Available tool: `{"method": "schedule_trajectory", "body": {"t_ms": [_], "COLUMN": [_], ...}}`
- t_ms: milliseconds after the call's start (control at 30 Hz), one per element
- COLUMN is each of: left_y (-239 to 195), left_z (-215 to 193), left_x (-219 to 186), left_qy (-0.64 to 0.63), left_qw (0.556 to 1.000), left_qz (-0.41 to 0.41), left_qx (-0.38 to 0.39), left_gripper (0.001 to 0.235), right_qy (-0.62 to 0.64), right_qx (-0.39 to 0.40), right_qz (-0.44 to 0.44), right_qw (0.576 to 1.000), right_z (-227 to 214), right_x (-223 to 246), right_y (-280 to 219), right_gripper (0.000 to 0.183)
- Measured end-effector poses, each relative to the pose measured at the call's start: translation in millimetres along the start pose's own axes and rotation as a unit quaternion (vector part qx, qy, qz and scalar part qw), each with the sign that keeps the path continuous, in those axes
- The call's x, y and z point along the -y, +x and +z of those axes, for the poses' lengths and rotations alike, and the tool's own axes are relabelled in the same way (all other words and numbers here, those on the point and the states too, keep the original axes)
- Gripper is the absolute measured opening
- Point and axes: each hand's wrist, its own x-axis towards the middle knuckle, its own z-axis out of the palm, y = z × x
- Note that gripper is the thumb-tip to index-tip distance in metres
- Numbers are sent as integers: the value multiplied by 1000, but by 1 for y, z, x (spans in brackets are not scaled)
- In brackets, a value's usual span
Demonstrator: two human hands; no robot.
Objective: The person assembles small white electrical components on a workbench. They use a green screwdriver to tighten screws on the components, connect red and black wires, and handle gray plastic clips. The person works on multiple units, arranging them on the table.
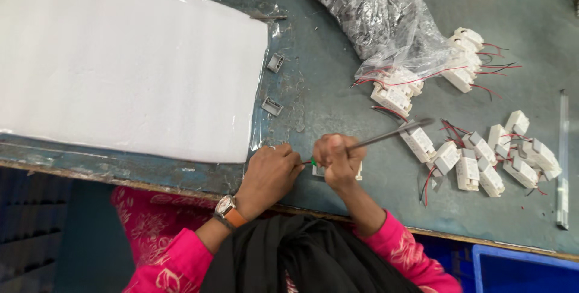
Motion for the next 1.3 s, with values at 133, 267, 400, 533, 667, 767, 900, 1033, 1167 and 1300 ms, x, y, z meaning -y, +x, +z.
{"method": "schedule_trajectory", "body": {"t_ms": [133,267,400,533,667,767,900,1033,1167,1300], "left_y": [-1,-3,-3,-1,1,4,6,36,61,93], "left_z": [-4,-2,-1,-1,0,-10,-14,8,41,72], "left_x": [1,4,2,4,-2,-7,-19,-35,-47,-82], "left_qy": [8,-20,-1,-9,-5,11,10,33,34,-18], "left_qw": [1000,1000,1000,1000,1000,999,997,994,971,947], "left_qz": [12,10,-5,6,-18,-28,-31,87,163,268], "left_qx": [5,-12,-1,1,2,23,64,63,169,178], "left_gripper": [17,15,17,16,17,18,63,74,66,62], "right_qy": [223,19,140,313,178,370,143,33,41,82], "right_qx": [38,7,-28,-67,-26,-73,-174,-247,-368,-506], "right_qz": [60,-93,193,91,178,237,128,115,210,247], "right_qw": [972,995,971,943,968,895,966,962,905,822], "right_z": [-26,-35,-14,-43,-32,-52,-125,-168,-181,-210], "right_x": [-3,-11,-26,-6,-10,-21,-16,-5,4,-1], "right_y": [10,4,-14,-18,-37,-38,-59,-81,-125,-146], "right_gripper": [43,45,43,49,48,45,46,40,29,20]}}
